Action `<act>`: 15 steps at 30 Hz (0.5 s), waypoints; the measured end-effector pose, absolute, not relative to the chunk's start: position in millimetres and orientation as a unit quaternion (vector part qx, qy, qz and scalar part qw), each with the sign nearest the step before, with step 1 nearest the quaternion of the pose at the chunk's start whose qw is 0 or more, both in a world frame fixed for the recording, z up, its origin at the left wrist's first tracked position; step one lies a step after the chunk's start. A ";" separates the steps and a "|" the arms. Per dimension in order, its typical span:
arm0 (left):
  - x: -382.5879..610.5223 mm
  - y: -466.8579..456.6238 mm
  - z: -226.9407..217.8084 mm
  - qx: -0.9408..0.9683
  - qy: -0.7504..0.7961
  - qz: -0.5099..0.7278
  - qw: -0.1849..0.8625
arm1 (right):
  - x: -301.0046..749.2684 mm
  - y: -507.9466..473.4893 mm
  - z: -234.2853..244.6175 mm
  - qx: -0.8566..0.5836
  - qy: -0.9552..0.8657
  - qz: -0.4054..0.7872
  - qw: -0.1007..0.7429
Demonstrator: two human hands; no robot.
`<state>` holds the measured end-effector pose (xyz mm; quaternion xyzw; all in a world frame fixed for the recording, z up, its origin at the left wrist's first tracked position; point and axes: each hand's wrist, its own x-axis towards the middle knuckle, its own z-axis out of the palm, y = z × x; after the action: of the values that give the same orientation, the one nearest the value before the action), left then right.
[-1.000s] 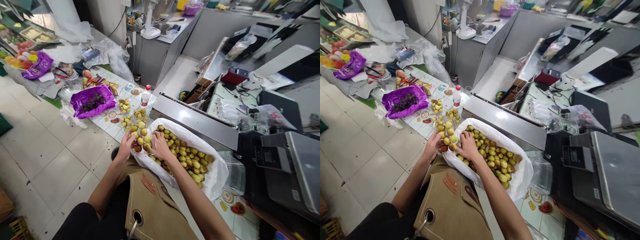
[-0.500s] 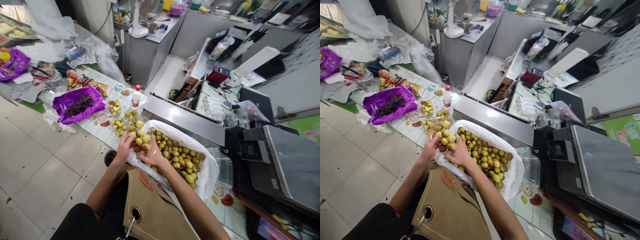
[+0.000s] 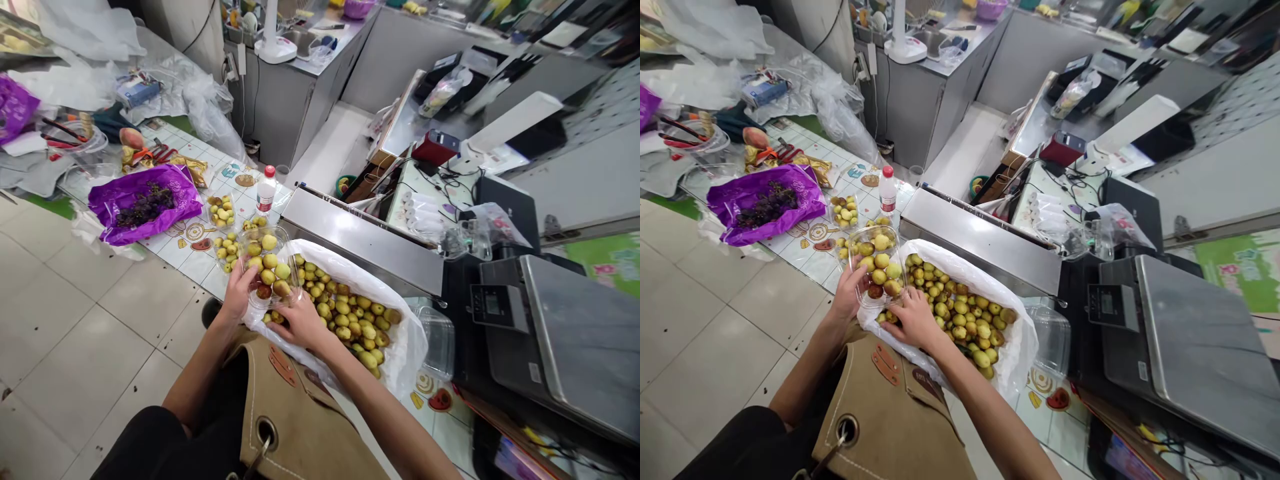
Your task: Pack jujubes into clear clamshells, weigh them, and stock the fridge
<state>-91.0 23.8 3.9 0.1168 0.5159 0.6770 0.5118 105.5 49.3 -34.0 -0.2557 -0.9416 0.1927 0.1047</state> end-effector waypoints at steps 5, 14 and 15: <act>-90.3 22.8 2.2 0.111 0.517 0.671 0.520 | 108.8 50.7 -20.5 -0.242 -0.956 0.161 0.044; -85.7 21.9 0.9 0.115 0.530 0.650 0.532 | 138.3 51.0 -25.0 -0.354 -0.901 0.225 0.113; -84.5 20.8 -0.3 0.114 0.530 0.649 0.533 | 151.9 54.2 -26.1 -0.395 -0.873 0.237 0.160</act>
<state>-84.5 20.8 -0.3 0.1143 0.5299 0.6494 0.5334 151.9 54.2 -26.1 -0.3951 -0.8731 0.2367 0.1597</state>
